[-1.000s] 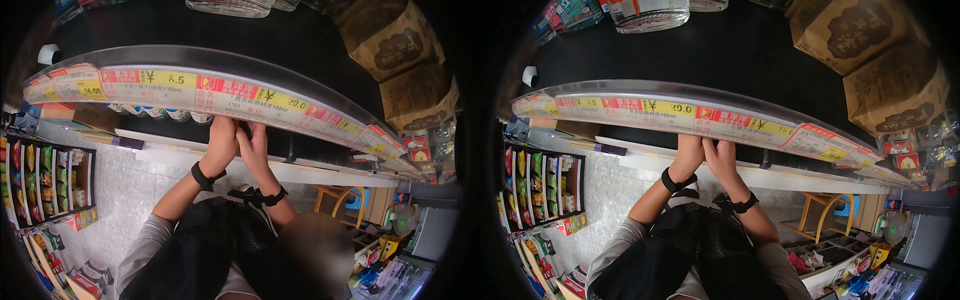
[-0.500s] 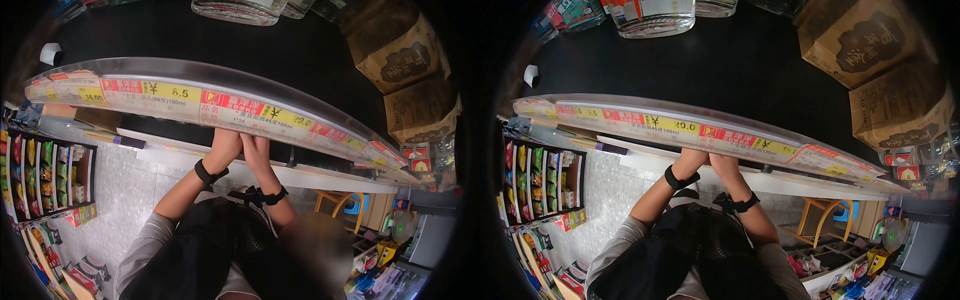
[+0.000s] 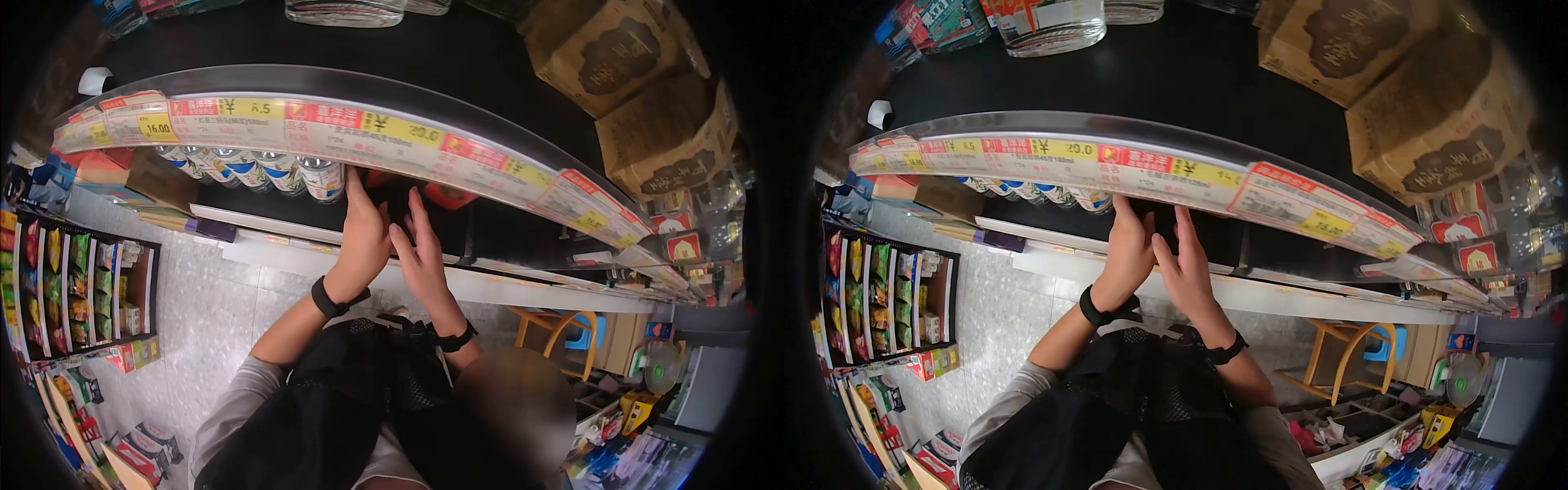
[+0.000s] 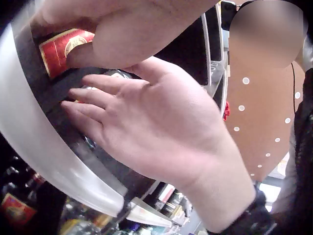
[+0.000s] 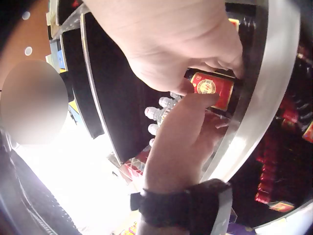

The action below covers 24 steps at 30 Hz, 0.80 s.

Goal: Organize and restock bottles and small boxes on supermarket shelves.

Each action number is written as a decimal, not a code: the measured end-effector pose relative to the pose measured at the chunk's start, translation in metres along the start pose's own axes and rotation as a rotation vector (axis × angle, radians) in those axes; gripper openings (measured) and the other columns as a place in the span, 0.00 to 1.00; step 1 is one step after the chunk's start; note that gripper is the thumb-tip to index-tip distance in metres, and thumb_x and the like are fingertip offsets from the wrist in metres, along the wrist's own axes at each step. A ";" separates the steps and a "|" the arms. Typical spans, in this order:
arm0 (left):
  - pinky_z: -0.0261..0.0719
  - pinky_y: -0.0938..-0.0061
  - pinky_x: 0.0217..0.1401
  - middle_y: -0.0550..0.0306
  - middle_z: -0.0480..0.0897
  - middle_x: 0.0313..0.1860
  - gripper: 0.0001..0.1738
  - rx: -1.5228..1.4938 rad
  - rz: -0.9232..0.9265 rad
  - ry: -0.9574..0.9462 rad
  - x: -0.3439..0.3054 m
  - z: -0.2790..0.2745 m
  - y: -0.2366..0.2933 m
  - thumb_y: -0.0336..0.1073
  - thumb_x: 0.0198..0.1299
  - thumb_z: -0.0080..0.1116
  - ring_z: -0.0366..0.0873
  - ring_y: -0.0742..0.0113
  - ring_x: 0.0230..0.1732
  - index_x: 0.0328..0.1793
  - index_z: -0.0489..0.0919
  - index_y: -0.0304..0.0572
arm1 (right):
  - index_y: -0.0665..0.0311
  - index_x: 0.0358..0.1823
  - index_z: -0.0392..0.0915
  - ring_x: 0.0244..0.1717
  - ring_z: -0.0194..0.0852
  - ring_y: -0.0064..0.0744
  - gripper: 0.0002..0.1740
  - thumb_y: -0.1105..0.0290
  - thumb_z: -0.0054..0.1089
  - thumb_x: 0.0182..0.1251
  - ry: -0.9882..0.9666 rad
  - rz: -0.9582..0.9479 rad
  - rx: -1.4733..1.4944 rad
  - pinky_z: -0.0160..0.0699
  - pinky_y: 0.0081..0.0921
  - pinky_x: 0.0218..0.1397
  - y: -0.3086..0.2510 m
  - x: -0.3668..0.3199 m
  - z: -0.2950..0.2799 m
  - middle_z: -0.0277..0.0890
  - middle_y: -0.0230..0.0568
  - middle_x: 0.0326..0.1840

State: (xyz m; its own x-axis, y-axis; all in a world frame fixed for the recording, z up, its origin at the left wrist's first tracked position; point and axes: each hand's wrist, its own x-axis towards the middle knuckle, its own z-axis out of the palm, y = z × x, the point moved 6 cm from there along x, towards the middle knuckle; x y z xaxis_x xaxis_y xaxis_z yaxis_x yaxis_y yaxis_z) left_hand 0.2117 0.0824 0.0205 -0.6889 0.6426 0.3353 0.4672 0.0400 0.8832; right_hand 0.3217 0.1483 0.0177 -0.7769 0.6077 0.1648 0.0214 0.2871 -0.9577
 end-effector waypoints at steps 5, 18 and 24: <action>0.72 0.54 0.76 0.16 0.64 0.79 0.54 0.103 0.122 -0.072 -0.034 0.012 0.008 0.23 0.71 0.55 0.72 0.27 0.75 0.88 0.28 0.20 | 0.69 0.89 0.49 0.93 0.40 0.46 0.38 0.68 0.53 0.85 -0.015 -0.024 0.042 0.50 0.49 0.90 -0.014 0.007 -0.004 0.41 0.51 0.94; 0.70 0.48 0.79 -0.01 0.41 0.81 0.52 0.076 0.095 -0.104 -0.002 0.007 0.008 0.21 0.69 0.54 0.45 0.07 0.83 0.90 0.34 0.26 | 0.62 0.89 0.48 0.82 0.59 0.66 0.45 0.68 0.64 0.79 0.304 -0.029 -0.152 0.70 0.53 0.79 -0.021 -0.023 -0.044 0.32 0.67 0.89; 0.70 0.48 0.78 0.00 0.40 0.82 0.51 -0.034 0.029 -0.138 -0.014 0.003 0.021 0.20 0.69 0.53 0.44 0.09 0.84 0.90 0.33 0.24 | 0.57 0.90 0.49 0.88 0.45 0.64 0.44 0.69 0.62 0.79 0.196 -0.040 -0.378 0.57 0.52 0.85 -0.018 -0.011 -0.037 0.32 0.66 0.91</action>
State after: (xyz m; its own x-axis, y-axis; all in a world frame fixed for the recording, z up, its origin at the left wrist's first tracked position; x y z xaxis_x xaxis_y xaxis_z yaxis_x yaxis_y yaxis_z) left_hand 0.2329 0.0762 0.0334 -0.5913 0.7425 0.3148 0.4655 -0.0045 0.8850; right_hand 0.3529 0.1641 0.0422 -0.6480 0.7097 0.2766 0.2513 0.5420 -0.8019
